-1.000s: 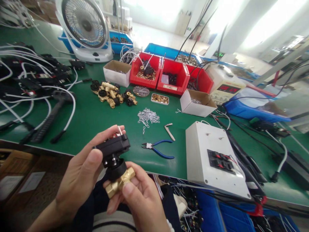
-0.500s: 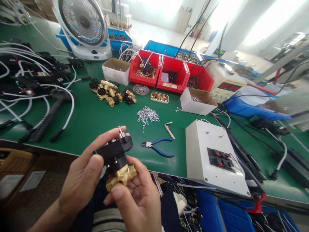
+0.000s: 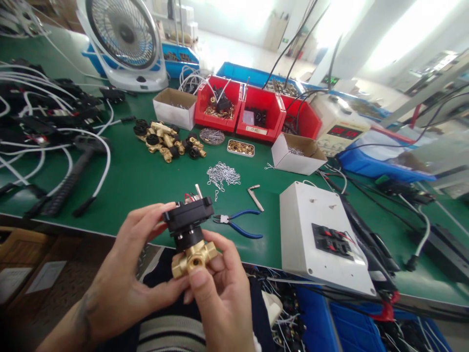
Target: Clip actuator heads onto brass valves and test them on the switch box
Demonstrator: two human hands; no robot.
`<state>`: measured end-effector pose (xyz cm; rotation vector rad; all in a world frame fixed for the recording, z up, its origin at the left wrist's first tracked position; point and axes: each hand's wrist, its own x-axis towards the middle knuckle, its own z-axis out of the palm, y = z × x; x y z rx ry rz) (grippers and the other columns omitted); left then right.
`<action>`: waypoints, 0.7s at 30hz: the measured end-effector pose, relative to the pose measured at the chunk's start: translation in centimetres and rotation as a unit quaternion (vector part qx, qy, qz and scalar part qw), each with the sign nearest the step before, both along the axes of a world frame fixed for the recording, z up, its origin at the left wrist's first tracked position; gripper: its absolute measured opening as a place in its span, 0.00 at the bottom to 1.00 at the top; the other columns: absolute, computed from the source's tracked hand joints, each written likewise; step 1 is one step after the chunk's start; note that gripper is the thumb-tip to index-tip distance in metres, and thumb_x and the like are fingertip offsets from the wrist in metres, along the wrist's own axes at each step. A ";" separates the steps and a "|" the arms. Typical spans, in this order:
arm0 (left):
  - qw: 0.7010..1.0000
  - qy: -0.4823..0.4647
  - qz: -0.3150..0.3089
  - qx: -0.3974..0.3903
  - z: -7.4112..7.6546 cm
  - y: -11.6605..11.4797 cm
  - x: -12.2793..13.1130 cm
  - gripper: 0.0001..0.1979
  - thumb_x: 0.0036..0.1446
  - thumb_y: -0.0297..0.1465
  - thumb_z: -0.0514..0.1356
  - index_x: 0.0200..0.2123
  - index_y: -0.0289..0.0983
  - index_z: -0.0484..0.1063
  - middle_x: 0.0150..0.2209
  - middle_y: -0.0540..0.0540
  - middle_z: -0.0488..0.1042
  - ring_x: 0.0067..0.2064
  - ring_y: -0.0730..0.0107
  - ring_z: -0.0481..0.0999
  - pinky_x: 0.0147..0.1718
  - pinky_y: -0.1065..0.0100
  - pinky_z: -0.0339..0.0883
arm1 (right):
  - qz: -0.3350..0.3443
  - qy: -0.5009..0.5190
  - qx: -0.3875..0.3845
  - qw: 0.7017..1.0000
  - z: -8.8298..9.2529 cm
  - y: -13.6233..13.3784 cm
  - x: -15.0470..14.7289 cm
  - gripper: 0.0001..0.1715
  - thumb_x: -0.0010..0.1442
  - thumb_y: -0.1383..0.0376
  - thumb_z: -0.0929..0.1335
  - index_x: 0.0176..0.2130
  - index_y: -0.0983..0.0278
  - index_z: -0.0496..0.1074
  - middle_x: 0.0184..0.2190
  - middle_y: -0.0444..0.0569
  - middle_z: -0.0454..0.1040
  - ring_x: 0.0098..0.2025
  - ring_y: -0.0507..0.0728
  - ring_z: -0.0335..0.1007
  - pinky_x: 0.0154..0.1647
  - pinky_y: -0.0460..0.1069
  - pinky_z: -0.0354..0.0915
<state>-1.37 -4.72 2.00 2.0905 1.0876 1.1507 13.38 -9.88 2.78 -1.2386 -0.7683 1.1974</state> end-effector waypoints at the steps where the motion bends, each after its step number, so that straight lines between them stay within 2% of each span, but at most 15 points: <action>1: 1.000 -0.005 0.005 -0.001 0.0 -0.1 0.2 0.39 0.55 0.34 0.68 0.66 0.45 0.54 0.59 0.41 0.64 0.61 0.57 0.68 0.60 0.58 0.70 | -0.009 -0.051 0.036 0.998 -0.3 0.3 0.5 0.27 0.61 0.43 0.69 0.50 0.58 0.74 0.36 0.50 0.79 0.33 0.55 0.75 0.30 0.48 0.71; 4: 1.000 -0.018 -0.007 -0.010 0.0 -0.7 0.9 0.40 0.52 0.33 0.69 0.65 0.43 0.55 0.56 0.41 0.65 0.57 0.58 0.71 0.57 0.60 0.72 | -0.052 -0.194 0.124 0.972 -0.8 1.6 2.0 0.32 0.67 0.40 0.59 0.54 0.57 0.72 0.46 0.54 0.77 0.47 0.61 0.75 0.46 0.56 0.72; 7: 0.999 -0.030 -0.008 0.009 0.1 -1.6 1.8 0.40 0.51 0.34 0.68 0.65 0.40 0.56 0.53 0.41 0.66 0.54 0.59 0.73 0.52 0.64 0.75 | -0.048 -0.230 0.141 0.962 -0.4 2.8 2.3 0.34 0.69 0.42 0.53 0.54 0.58 0.72 0.50 0.56 0.74 0.52 0.63 0.73 0.51 0.58 0.70; 9: 0.999 -0.025 0.002 0.022 0.3 -2.0 2.3 0.41 0.50 0.35 0.68 0.65 0.40 0.56 0.51 0.41 0.67 0.51 0.58 0.75 0.47 0.66 0.77 | -0.066 -0.199 0.146 0.967 0.0 3.4 1.7 0.32 0.69 0.45 0.51 0.48 0.58 0.73 0.46 0.55 0.74 0.48 0.62 0.74 0.47 0.58 0.71; 13: 0.999 -0.022 0.012 0.027 0.7 -2.5 3.2 0.43 0.48 0.35 0.69 0.64 0.40 0.55 0.49 0.41 0.67 0.47 0.59 0.77 0.43 0.67 0.79 | -0.151 -0.053 0.131 0.978 0.4 4.0 -0.1 0.27 0.67 0.49 0.54 0.36 0.59 0.74 0.34 0.51 0.71 0.37 0.60 0.72 0.38 0.56 0.71; 16: 0.999 -0.024 0.026 0.002 0.7 -2.4 3.2 0.40 0.49 0.34 0.67 0.64 0.40 0.55 0.48 0.43 0.67 0.46 0.62 0.77 0.43 0.67 0.79 | -0.133 -0.014 0.106 0.985 0.3 4.2 -0.3 0.30 0.66 0.45 0.55 0.35 0.60 0.74 0.31 0.50 0.72 0.35 0.59 0.72 0.36 0.56 0.72; 18: 0.999 -0.015 0.027 -0.036 0.3 -2.1 2.8 0.37 0.51 0.32 0.65 0.64 0.43 0.56 0.49 0.44 0.67 0.48 0.63 0.77 0.45 0.66 0.79 | -0.081 -0.109 0.116 0.984 0.4 4.5 0.8 0.28 0.67 0.45 0.57 0.39 0.60 0.75 0.34 0.51 0.75 0.37 0.59 0.74 0.39 0.56 0.72; 19: 0.998 -0.012 0.026 -0.058 -0.1 -1.8 2.5 0.36 0.52 0.32 0.64 0.63 0.45 0.56 0.50 0.45 0.67 0.49 0.63 0.76 0.47 0.63 0.78 | -0.057 -0.192 0.128 0.971 0.6 4.8 2.0 0.25 0.66 0.46 0.60 0.42 0.60 0.75 0.38 0.51 0.77 0.40 0.59 0.75 0.42 0.56 0.73; 21: 0.995 -0.009 0.025 -0.099 -1.0 -1.1 1.8 0.34 0.54 0.34 0.64 0.63 0.47 0.57 0.51 0.46 0.67 0.50 0.62 0.76 0.50 0.58 0.77 | -0.056 -0.380 0.146 0.912 1.5 5.6 5.7 0.18 0.63 0.50 0.68 0.46 0.59 0.75 0.45 0.50 0.78 0.45 0.59 0.75 0.48 0.57 0.72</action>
